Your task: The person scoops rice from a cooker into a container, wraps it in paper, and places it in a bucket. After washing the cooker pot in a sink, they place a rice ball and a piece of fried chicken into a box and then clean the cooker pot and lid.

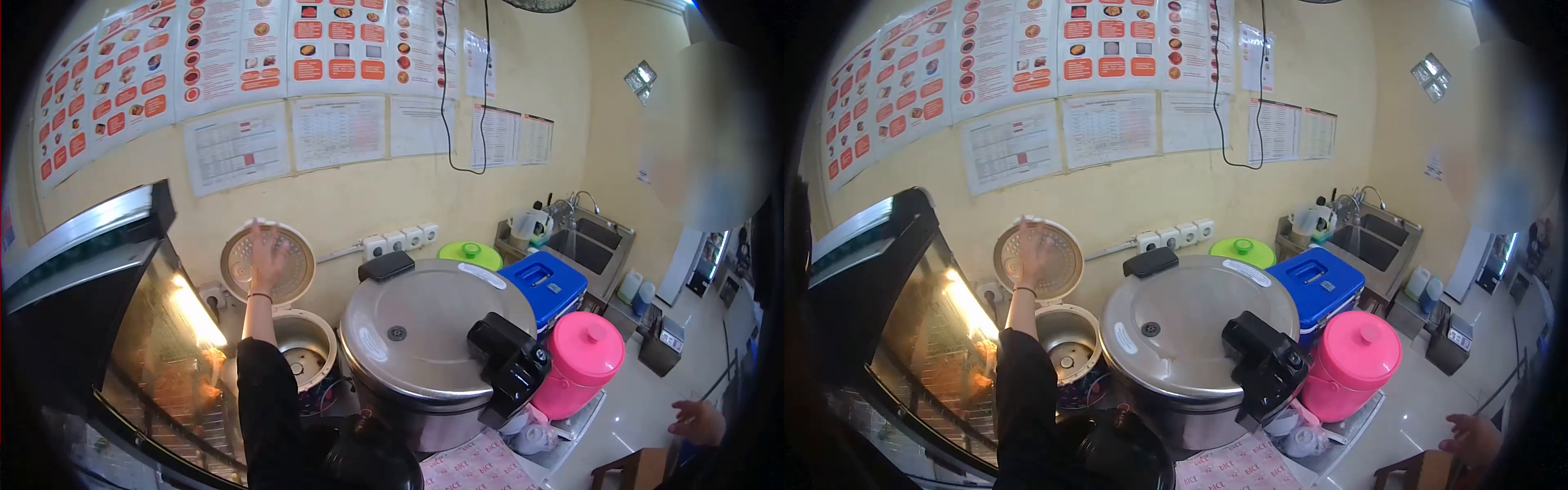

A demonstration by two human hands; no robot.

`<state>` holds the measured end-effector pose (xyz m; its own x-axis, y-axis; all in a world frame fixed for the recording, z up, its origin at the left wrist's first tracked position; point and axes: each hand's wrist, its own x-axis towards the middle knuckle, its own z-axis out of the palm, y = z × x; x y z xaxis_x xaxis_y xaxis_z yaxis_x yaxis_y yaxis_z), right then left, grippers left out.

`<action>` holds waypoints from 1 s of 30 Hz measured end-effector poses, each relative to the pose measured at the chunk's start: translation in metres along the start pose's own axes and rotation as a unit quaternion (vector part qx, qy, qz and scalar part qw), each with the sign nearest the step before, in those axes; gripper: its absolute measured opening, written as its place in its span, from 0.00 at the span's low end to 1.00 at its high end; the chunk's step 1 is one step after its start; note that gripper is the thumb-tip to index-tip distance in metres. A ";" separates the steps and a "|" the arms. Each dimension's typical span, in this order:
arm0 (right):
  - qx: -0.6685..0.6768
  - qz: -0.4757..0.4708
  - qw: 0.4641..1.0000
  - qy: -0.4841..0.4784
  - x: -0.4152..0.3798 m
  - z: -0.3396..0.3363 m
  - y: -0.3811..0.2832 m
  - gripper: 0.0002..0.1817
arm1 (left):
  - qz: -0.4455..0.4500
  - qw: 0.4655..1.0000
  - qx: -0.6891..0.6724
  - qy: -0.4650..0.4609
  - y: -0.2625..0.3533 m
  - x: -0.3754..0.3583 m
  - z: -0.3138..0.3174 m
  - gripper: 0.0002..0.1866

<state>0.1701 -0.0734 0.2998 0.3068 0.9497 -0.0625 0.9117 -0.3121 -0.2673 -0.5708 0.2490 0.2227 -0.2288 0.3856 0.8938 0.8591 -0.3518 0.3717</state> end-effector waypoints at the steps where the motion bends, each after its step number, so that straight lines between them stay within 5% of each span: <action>1: 0.000 0.029 1.000 0.010 -0.003 0.004 0.013 0.26 | 0.023 0.996 0.077 -0.049 -0.006 -0.010 0.004 0.24; 3: -0.005 0.086 0.996 0.017 -0.010 0.014 0.034 0.23 | 0.047 0.977 0.194 -0.075 -0.007 -0.026 0.006 0.24; 6: 0.019 0.013 0.999 0.032 -0.006 0.037 0.057 0.23 | 0.010 0.962 0.226 -0.153 0.007 -0.023 -0.009 0.24; 8: 0.249 -0.067 0.965 -0.036 -0.004 0.057 0.027 0.21 | 0.033 0.973 0.188 -0.132 0.025 -0.012 -0.020 0.24; 10: 0.174 -0.085 0.969 -0.152 0.001 0.093 -0.012 0.20 | 0.019 0.988 0.099 -0.121 0.057 -0.020 -0.037 0.23; 12: 0.233 -0.209 0.901 -0.300 -0.004 0.151 -0.068 0.21 | -0.013 0.994 -0.040 -0.098 0.113 -0.026 -0.061 0.23; 13: 0.309 -0.201 0.827 -0.425 -0.009 0.181 -0.103 0.26 | -0.078 0.982 -0.044 -0.167 0.137 -0.038 -0.075 0.22; 14: 0.320 -0.345 0.780 -0.413 -0.018 0.213 -0.132 0.31 | -0.139 0.962 -0.049 -0.232 0.164 -0.057 -0.093 0.22; 15: 0.409 -0.375 0.725 -0.409 -0.031 0.252 -0.156 0.36 | -0.193 0.934 -0.057 -0.295 0.191 -0.075 -0.111 0.21; 16: 0.431 -0.404 0.723 -0.358 -0.043 0.275 -0.181 0.39 | -0.198 0.895 -0.075 -0.392 0.222 -0.095 -0.131 0.21; 17: 0.449 -0.436 0.728 -0.279 -0.054 0.285 -0.203 0.40 | -0.146 0.908 0.032 -0.391 0.244 -0.132 -0.150 0.21; 18: 0.463 -0.438 0.730 -0.248 -0.065 0.294 -0.216 0.38 | -0.239 0.858 0.022 -0.453 0.293 -0.144 -0.171 0.26; 20: 0.364 -0.462 0.797 -0.134 -0.085 0.318 -0.234 0.38 | -0.111 0.855 0.206 -0.463 0.310 -0.211 -0.197 0.34; 22: 0.378 -0.455 0.802 -0.084 -0.092 0.326 -0.238 0.37 | -0.130 0.843 0.217 -0.475 0.320 -0.259 -0.209 0.34; 27: 0.222 -0.487 0.844 -0.034 -0.115 0.322 -0.245 0.37 | -0.123 0.921 0.094 -0.357 0.291 -0.284 -0.223 0.29; 30: 0.312 -0.510 0.798 -0.083 -0.104 0.324 -0.219 0.37 | -0.127 0.930 0.072 -0.336 0.293 -0.281 -0.218 0.24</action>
<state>-0.1505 -0.0958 0.0534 -0.5943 0.7083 0.3809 0.3355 0.6487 -0.6831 -0.3542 -0.1489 0.1349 -0.1360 0.9044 0.4045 0.8804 -0.0769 0.4680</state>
